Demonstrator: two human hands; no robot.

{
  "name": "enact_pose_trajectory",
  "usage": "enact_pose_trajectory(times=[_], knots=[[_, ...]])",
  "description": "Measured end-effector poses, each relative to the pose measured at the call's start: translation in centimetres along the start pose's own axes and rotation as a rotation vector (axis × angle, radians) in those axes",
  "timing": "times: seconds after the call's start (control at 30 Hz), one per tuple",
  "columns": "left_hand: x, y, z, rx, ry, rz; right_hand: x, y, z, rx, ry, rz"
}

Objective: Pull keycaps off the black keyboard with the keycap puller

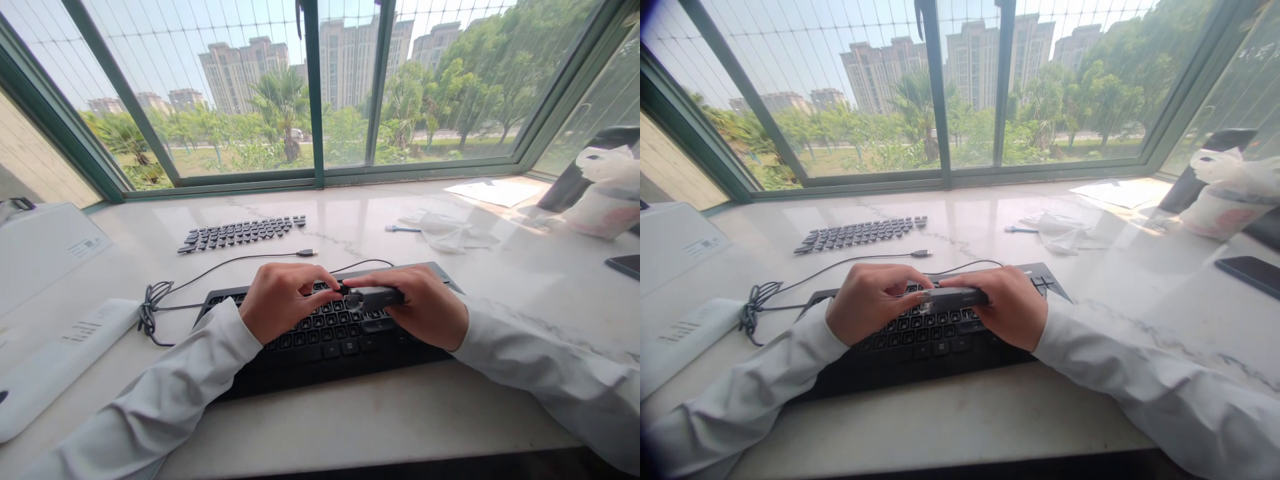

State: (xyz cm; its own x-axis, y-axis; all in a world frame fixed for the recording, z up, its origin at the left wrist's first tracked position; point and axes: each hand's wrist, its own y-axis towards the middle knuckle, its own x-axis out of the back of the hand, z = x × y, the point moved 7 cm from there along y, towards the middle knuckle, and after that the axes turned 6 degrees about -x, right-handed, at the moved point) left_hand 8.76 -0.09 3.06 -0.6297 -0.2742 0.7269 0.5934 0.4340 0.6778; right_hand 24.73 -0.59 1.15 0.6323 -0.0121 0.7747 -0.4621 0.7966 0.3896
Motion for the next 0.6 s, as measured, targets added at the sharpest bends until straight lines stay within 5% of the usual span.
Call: enact_pose_trajectory(times=[0.6], knots=[[-0.65,-0.40,0.42,0.040,0.047,0.041,-0.26,0.10,-0.21,-0.052,-0.015,-0.008]])
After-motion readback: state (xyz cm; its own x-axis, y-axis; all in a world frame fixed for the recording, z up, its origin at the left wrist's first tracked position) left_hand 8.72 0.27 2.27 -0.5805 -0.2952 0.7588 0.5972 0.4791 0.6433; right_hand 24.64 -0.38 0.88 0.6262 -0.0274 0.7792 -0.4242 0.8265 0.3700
